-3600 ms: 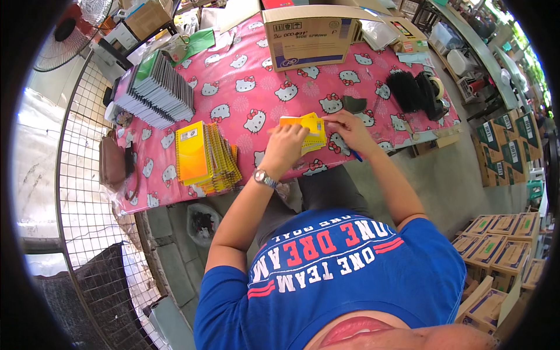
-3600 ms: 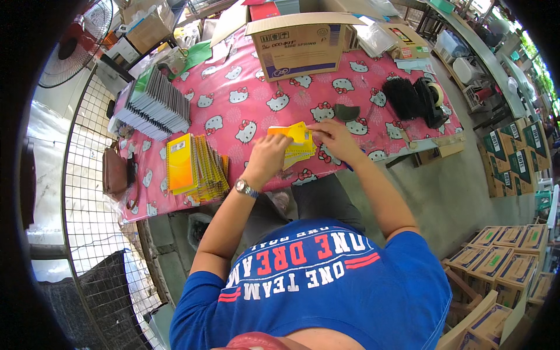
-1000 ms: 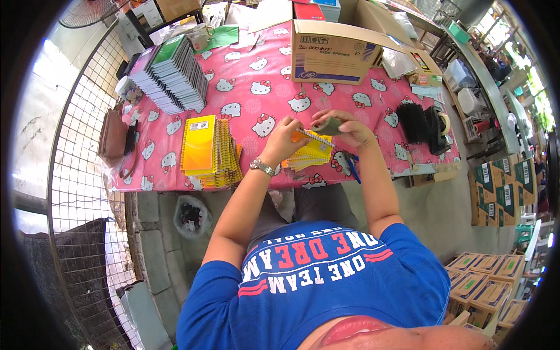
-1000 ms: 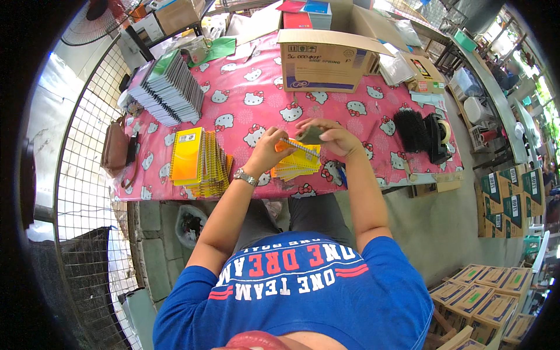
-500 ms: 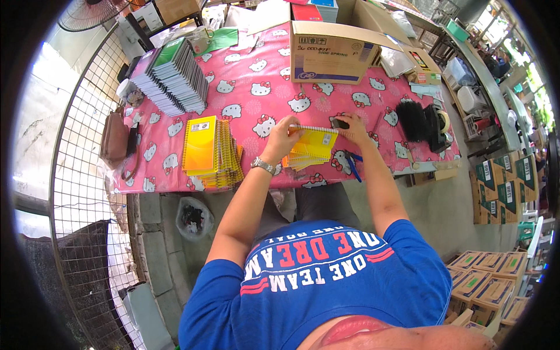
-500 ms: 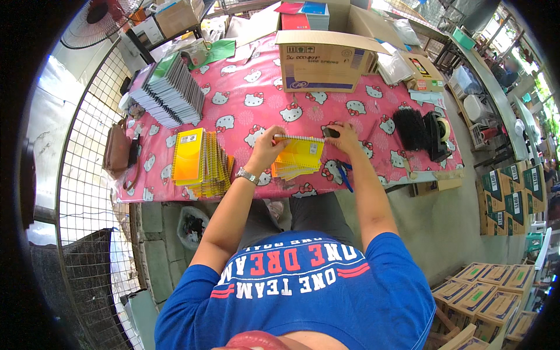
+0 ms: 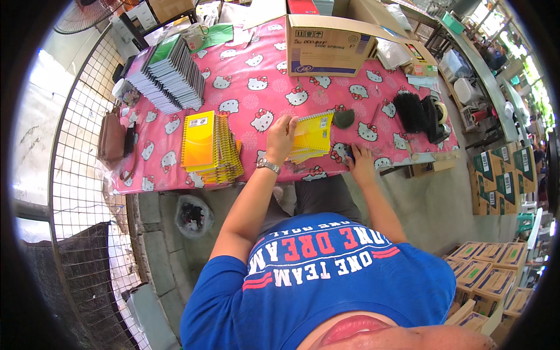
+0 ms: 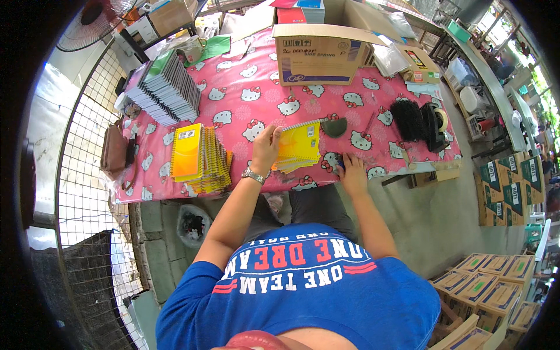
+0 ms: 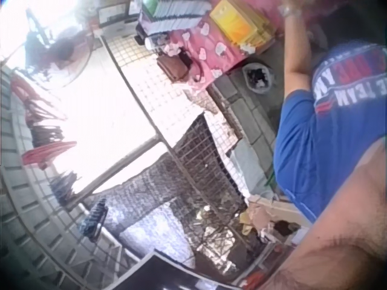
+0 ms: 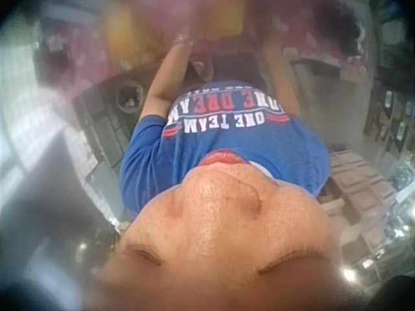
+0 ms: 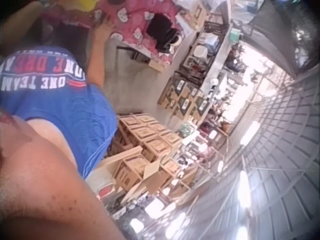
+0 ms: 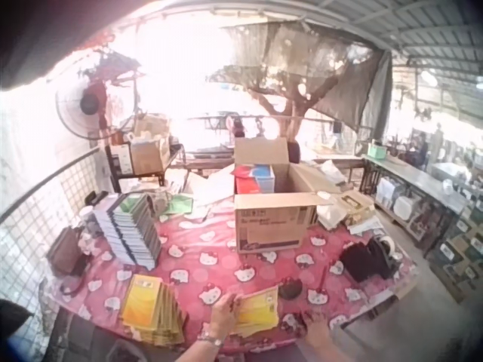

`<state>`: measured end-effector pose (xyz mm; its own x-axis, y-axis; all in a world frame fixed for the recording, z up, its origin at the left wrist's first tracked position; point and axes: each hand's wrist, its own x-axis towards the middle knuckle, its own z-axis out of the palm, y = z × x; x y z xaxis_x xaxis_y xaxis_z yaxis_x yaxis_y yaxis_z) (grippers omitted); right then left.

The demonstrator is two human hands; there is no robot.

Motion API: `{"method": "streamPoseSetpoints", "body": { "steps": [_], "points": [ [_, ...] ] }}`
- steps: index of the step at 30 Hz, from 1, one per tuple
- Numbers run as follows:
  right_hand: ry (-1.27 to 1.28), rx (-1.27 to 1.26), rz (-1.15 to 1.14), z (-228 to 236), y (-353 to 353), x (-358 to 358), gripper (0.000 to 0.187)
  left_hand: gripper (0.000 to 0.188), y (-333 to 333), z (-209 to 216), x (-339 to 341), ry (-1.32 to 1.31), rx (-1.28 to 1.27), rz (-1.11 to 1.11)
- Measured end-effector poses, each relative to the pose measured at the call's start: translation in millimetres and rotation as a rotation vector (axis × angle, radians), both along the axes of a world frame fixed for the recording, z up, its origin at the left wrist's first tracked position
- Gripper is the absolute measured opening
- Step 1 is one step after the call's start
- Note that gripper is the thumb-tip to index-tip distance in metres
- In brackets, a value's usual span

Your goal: The person applies staples to the corners of small yellow notebooks using a manual stapler, then organizes them into a stack.

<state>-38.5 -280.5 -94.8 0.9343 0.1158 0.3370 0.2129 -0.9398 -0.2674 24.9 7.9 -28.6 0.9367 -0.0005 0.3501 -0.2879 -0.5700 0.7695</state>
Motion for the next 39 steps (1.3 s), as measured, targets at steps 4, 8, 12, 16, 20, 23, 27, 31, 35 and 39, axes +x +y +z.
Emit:
{"method": "streamPoseSetpoints", "body": {
  "steps": [4, 8, 12, 16, 20, 23, 27, 31, 35, 39],
  "points": [
    [0.026, 0.391, -0.094, 25, 15, -1, 0.046, 0.026, 0, -2, -5, -0.173, -0.03, 0.02],
    [0.073, 0.486, -0.001, 75, 58, -10, 0.042, 0.026, 6, -2, 0, 0.098, 0.084, -0.01],
    [-0.102, 0.478, 0.208, 91, 90, -6, 0.039, 0.026, -6, 2, -6, -0.109, -0.208, 0.002],
    [-0.095, 0.532, 0.276, 101, 116, -3, 0.04, 0.024, 7, -4, 3, -0.1, -0.092, -0.022],
    [-0.122, 0.429, 0.26, 106, 122, 6, 0.043, 0.021, -7, 1, -8, -0.104, -0.21, -0.007],
    [-0.19, 0.324, 0.264, 112, 134, 10, 0.043, 0.014, 0, -9, -5, -0.095, -0.354, 0.008],
    [-0.228, 0.217, 0.247, 108, 136, 15, 0.043, 0.012, 1, -14, -8, -0.038, -0.294, 0.028],
    [-0.057, 0.334, 0.259, 103, 133, 17, 0.038, 0.017, 0, -9, -15, -0.111, -0.199, 0.076],
    [0.876, 1.413, 0.205, 105, 133, 11, 0.036, 0.022, 0, 10, -22, -0.25, -0.153, 0.105],
    [-0.046, 0.806, 0.335, 129, 139, 0, 0.036, 0.021, 4, 31, -29, -0.278, -0.156, 0.097]
  ]
}}
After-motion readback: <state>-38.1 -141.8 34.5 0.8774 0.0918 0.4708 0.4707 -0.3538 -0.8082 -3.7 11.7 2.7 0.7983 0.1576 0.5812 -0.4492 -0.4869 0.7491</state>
